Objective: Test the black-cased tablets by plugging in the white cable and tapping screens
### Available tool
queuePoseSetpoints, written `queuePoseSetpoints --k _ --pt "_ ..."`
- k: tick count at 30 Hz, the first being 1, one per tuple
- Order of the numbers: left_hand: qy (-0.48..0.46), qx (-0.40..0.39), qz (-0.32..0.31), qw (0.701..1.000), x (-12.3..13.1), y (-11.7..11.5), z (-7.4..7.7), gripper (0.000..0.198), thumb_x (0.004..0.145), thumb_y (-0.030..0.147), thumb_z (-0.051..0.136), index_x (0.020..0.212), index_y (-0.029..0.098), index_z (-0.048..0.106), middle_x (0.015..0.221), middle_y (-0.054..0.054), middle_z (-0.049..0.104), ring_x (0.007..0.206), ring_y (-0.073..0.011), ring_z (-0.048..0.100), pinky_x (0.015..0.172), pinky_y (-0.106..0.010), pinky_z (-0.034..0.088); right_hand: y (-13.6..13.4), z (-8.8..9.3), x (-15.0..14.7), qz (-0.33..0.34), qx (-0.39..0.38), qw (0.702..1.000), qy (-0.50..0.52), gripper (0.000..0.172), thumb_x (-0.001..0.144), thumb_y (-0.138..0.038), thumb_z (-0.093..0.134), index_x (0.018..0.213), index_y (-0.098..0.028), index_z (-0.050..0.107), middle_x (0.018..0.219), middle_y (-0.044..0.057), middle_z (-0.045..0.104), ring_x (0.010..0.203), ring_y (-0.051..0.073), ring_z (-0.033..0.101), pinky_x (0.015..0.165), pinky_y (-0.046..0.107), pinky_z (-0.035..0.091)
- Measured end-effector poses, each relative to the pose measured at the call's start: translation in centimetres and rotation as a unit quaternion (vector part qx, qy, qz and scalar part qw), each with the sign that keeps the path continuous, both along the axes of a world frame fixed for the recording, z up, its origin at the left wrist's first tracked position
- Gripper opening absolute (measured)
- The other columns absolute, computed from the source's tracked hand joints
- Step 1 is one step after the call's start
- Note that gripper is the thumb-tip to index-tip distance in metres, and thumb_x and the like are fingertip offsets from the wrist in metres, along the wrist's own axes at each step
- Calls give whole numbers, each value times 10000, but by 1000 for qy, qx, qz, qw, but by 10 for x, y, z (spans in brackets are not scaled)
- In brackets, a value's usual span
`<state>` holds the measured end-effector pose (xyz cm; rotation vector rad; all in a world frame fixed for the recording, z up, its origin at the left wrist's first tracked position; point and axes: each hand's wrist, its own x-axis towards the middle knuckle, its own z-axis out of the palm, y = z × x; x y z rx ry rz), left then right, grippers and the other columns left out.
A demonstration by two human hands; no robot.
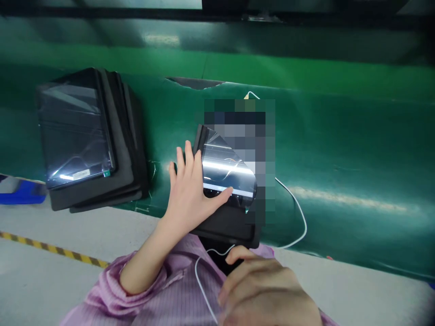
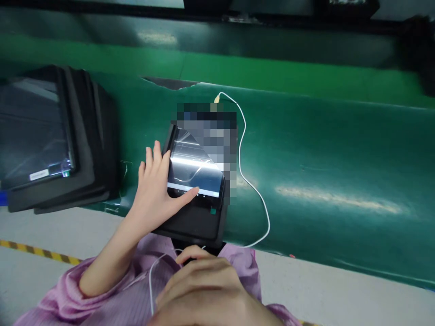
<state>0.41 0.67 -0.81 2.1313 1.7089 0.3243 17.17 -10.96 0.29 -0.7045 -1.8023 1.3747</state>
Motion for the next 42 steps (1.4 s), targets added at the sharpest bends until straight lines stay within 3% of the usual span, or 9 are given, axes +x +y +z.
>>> queuePoseSetpoints --k 5,9,15,22,32,42 --pt "-43 -31 -11 999 -5 0 0 814 899 623 437 1481 94 229 1607 -238 15 1477 -400 -33 1122 -699 110 -9 -6 -5 -31 -77 996 13 195 985 -299 541 1093 -217 680 924 49 703 824 137 673 828 260 543" --pt "-56 -29 -11 998 -6 0 1 793 887 588 482 1485 133 229 1612 -218 22 1478 -393 -34 1122 -703 86 -6 -13 -7 -54 -55 997 -8 150 972 -218 546 1044 -183 673 879 50 683 739 118 639 652 201 530" --pt "-44 -9 -13 999 -6 -1 -2 835 835 545 589 1483 156 235 1613 -218 51 1479 -404 -18 1118 -706 103 -4 -20 -3 -73 -45 996 -36 145 962 -166 526 1013 -165 662 872 60 676 715 121 623 627 210 533" --pt "-71 -18 -24 997 -9 -2 -1 739 937 604 405 1508 188 190 1618 -200 59 1482 -380 -29 1126 -693 93 -5 -20 -4 -74 -36 996 -41 151 968 -181 515 1003 -162 660 870 56 673 724 124 625 638 216 537" --pt "-69 -19 -25 997 -9 -1 -1 725 939 583 408 1501 171 205 1616 -205 63 1482 -381 -24 1129 -690 94 -2 -18 -4 -66 -31 996 -55 186 996 -221 487 999 -156 661 868 58 672 741 120 631 648 202 530" --pt "-74 -12 -26 997 -9 -1 -2 703 939 564 419 1491 175 223 1615 -205 81 1483 -382 -10 1118 -708 99 -5 -15 18 -25 76 964 -255 361 1054 -272 335 1007 -192 684 895 46 700 734 146 673 642 268 530"
